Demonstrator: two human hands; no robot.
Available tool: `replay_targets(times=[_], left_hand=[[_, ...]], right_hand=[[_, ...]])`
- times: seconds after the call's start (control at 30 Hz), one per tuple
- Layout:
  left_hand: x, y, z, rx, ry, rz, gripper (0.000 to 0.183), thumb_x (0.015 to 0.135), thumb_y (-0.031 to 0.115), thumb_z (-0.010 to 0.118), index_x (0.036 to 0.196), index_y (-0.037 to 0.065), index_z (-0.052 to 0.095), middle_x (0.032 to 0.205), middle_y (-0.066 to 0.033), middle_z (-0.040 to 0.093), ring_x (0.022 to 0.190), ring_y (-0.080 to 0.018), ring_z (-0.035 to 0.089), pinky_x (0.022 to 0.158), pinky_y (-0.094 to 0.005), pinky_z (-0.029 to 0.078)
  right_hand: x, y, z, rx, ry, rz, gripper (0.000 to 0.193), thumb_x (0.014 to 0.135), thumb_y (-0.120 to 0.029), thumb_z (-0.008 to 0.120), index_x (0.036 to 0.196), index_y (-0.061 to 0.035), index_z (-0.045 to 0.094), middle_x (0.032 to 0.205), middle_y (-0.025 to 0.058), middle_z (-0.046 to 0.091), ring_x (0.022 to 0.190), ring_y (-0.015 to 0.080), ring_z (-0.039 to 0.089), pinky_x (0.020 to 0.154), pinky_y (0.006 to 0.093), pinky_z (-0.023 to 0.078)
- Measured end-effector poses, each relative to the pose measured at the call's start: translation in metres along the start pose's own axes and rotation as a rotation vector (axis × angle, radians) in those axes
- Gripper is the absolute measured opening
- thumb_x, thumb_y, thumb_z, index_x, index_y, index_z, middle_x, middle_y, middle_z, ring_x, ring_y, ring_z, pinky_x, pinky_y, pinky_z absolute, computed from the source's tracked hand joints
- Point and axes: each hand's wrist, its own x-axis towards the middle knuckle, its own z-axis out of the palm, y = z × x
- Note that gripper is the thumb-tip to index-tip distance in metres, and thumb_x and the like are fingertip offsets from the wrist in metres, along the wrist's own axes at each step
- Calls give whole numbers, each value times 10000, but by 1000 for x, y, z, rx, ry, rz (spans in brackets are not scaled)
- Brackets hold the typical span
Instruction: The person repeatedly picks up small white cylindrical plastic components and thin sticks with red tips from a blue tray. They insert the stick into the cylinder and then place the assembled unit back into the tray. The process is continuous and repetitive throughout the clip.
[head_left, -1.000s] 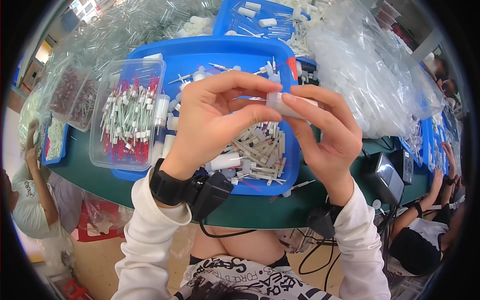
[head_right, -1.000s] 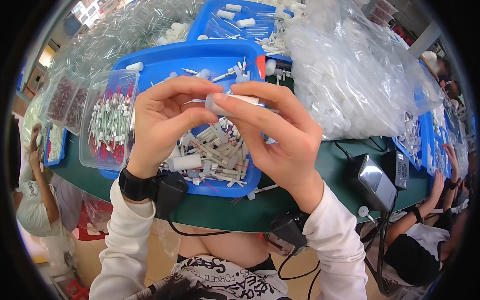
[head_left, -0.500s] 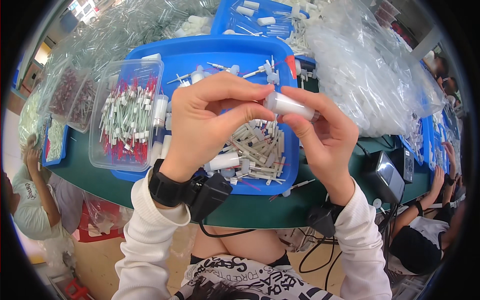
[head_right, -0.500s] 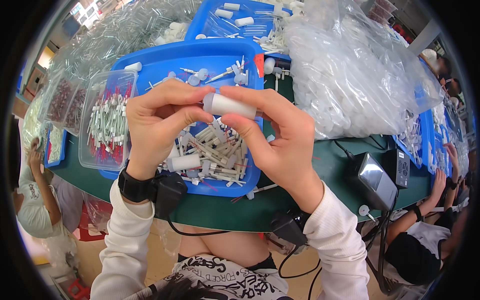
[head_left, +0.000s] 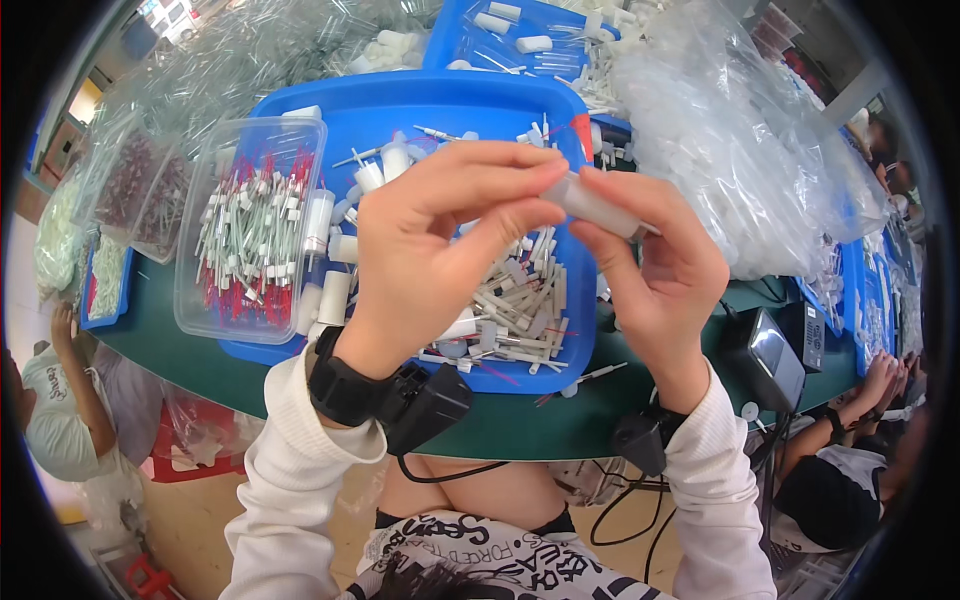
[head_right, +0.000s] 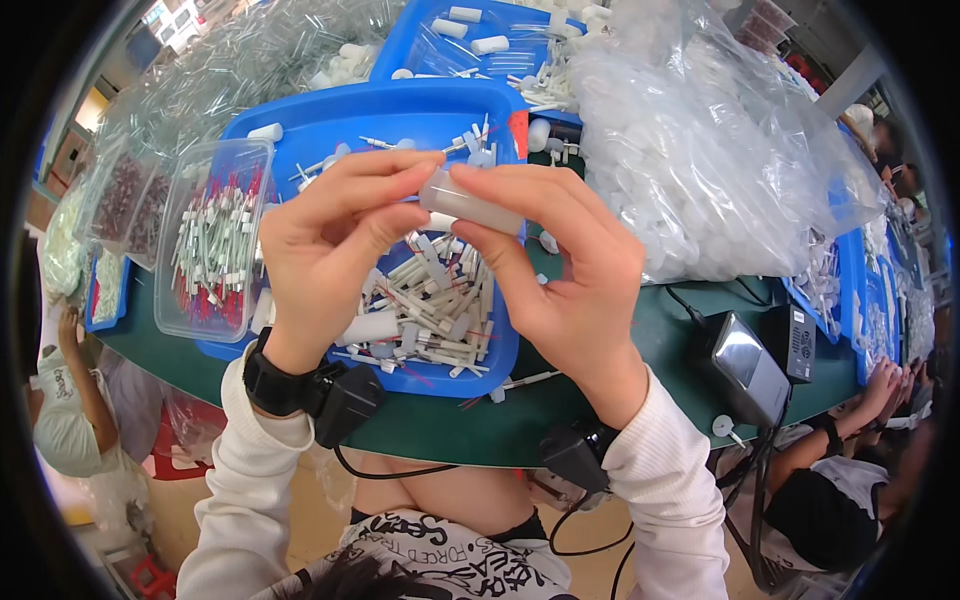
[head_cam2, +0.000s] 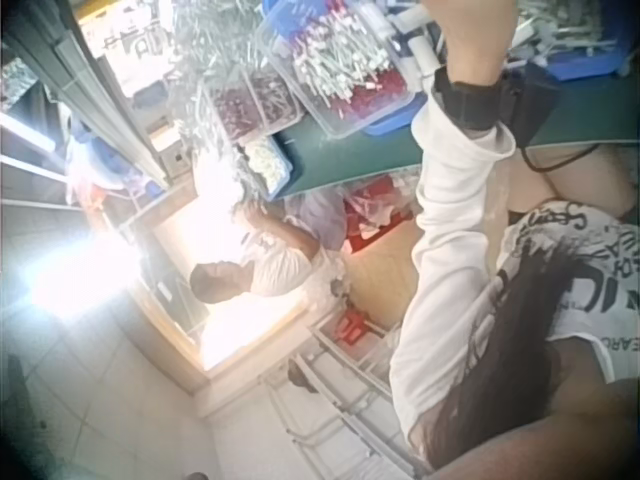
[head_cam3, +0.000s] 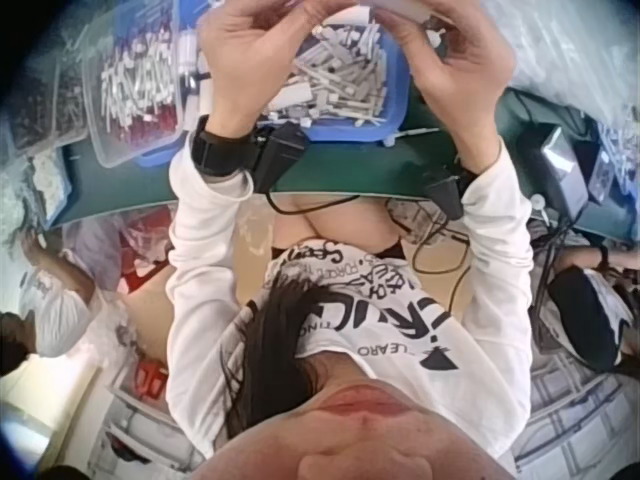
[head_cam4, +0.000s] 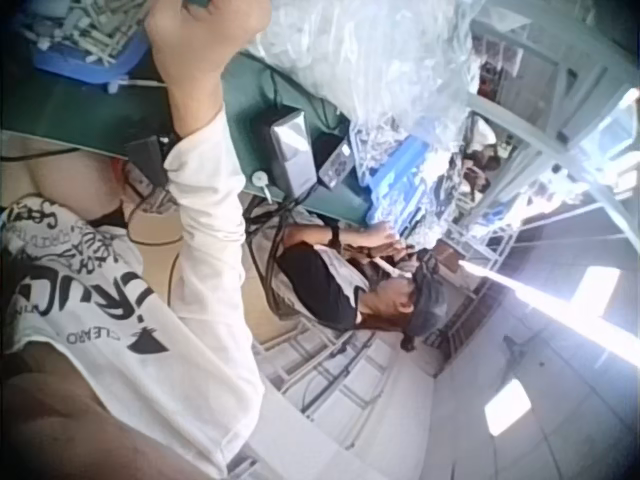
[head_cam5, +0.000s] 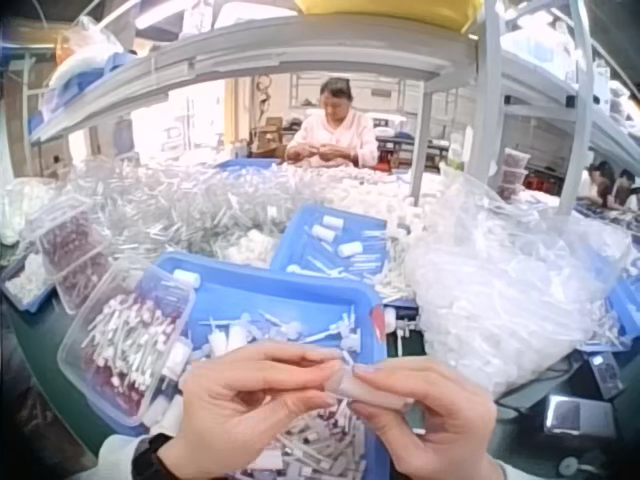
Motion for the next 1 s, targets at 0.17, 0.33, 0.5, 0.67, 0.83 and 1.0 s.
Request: replay_targets(times=[0.17,0.33,0.5,0.67,0.83,1.0], left_hand=[[2,0,-2,-221,-39,-170,397,755,-83,642,1138,-56,541,1031,-188,619,967,-225,607,817,-300,506],[2,3,3,-246,-137,-98,431,792,-55,615,1203,-55,484,1047,-189,616,1004,-232,596,853,-318,491],[3,3,0,-182,-26,-143,342,865,61,579,1180,-49,505,1022,-159,627,989,-204,596,863,-313,463],[2,1,1,-151,-18,-214,317,900,150,554,1149,-45,526,959,-129,639,916,-167,602,798,-284,464],[1,3,2,-160,-55,-281,316,917,198,526,1130,-34,538,907,-115,649,855,-147,601,763,-270,463],[1,4,0,-143,-70,-299,321,928,217,500,1135,-25,540,889,-109,648,840,-142,600,744,-268,462]], right_hand=[[-2,-4,-1,31,-67,83,262,734,51,634,988,-3,600,917,89,644,813,164,626,694,255,483],[-1,-14,-1,45,-276,332,247,804,-54,572,1046,-12,540,901,106,634,797,146,608,693,288,480],[2,-16,-7,680,-343,878,423,888,-487,332,707,-109,387,598,-4,351,490,90,340,471,250,342],[3,-8,-14,1205,-369,943,406,880,-450,334,648,-118,361,523,-10,335,414,98,272,421,257,301],[-2,-3,-11,1436,-329,896,385,878,-434,321,671,-114,369,538,-2,351,437,108,296,431,268,309],[1,-9,-10,1490,-256,974,423,921,-459,277,827,-88,457,621,26,413,496,123,368,481,283,363]])
